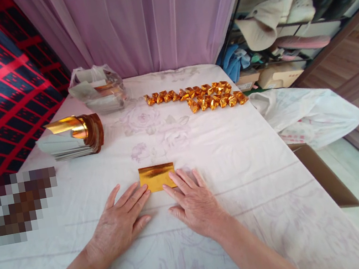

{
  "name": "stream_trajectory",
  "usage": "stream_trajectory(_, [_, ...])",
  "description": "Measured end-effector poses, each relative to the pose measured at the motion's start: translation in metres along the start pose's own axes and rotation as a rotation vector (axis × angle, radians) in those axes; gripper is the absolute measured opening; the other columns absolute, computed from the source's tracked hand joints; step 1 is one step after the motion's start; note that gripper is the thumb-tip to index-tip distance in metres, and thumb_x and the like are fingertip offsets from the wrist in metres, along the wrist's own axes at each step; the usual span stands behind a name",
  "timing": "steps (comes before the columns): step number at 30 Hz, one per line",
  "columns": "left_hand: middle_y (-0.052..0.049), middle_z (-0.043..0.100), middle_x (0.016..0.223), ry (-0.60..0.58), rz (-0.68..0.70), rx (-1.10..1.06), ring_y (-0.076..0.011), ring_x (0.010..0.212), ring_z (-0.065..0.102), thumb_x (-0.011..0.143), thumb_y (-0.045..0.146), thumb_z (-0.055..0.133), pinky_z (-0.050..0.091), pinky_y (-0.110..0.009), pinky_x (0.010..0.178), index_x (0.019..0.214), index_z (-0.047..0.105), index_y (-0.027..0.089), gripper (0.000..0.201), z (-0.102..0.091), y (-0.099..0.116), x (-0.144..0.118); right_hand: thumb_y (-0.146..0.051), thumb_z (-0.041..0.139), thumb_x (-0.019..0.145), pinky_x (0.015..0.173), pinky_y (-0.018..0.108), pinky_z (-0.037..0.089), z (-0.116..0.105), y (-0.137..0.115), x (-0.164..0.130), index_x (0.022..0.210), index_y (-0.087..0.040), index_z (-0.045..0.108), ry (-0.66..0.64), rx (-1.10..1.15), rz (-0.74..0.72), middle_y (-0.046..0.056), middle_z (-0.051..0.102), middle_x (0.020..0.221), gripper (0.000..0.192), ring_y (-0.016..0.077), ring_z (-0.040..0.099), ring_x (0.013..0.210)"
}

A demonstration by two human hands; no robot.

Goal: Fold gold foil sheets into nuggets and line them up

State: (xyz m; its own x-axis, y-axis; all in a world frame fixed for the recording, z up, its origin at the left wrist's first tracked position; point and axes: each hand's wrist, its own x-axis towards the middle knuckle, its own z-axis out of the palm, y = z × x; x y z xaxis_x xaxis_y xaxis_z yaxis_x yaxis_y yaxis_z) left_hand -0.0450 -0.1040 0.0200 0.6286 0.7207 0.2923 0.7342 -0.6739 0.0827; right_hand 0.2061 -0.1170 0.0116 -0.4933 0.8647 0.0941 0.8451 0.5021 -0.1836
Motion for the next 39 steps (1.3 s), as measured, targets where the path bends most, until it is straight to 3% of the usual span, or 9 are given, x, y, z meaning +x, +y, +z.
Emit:
stream_trajectory(8, [-0.004, 0.065, 0.132, 0.012, -0.005, 0.017, -0.0247, 0.127, 0.054, 0.101, 0.045, 0.038, 0.02, -0.048, 0.118, 0.128, 0.062, 0.021, 0.043, 0.0, -0.001, -0.002, -0.046, 0.054, 0.095, 0.115, 0.062, 0.021, 0.001, -0.005, 0.001, 0.142, -0.024, 0.05, 0.067, -0.009, -0.024, 0.014, 0.037, 0.155, 0.053, 0.0303, 0.03, 0.144])
stream_trajectory(16, [-0.004, 0.064, 0.133, 0.006, -0.016, 0.012, -0.0266, 0.127, 0.054, 0.1, 0.043, 0.038, 0.02, -0.049, 0.118, 0.13, 0.061, 0.02, 0.044, -0.002, 0.002, 0.0, -0.052, 0.06, 0.09, 0.115, 0.062, 0.018, 0.005, -0.022, 0.011, 0.144, -0.034, 0.047, 0.108, 0.02, -0.039, 0.014, 0.035, 0.157, 0.059, 0.0319, 0.026, 0.146])
stream_trajectory(23, [-0.002, 0.063, 0.134, 0.008, -0.054, -0.004, -0.0263, 0.127, 0.054, 0.101, 0.044, 0.038, 0.017, -0.049, 0.119, 0.129, 0.062, 0.021, 0.044, -0.002, 0.003, 0.0, -0.05, 0.06, 0.09, 0.114, 0.062, 0.018, 0.002, -0.02, 0.007, 0.133, -0.034, 0.059, 0.145, 0.005, 0.026, 0.014, 0.039, 0.154, 0.046, 0.0329, 0.028, 0.145])
stream_trajectory(30, [-0.002, 0.064, 0.134, -0.007, -0.058, -0.005, -0.0266, 0.128, 0.053, 0.1, 0.043, 0.04, 0.017, -0.05, 0.119, 0.128, 0.062, 0.022, 0.042, -0.002, 0.002, -0.001, -0.046, 0.056, 0.094, 0.114, 0.059, 0.019, -0.003, -0.01, -0.006, 0.122, -0.031, 0.068, 0.231, -0.053, 0.116, 0.012, 0.049, 0.147, 0.035, 0.0317, 0.036, 0.14])
stream_trajectory(39, [-0.001, 0.066, 0.131, 0.011, -0.028, 0.004, -0.027, 0.126, 0.054, 0.099, 0.037, 0.044, 0.022, -0.051, 0.117, 0.126, 0.063, 0.025, 0.035, -0.003, -0.001, 0.0, -0.027, 0.05, 0.096, 0.113, 0.054, 0.025, -0.01, 0.005, -0.011, 0.101, -0.023, 0.073, 0.315, -0.102, 0.109, 0.007, 0.064, 0.131, 0.024, 0.029, 0.05, 0.129])
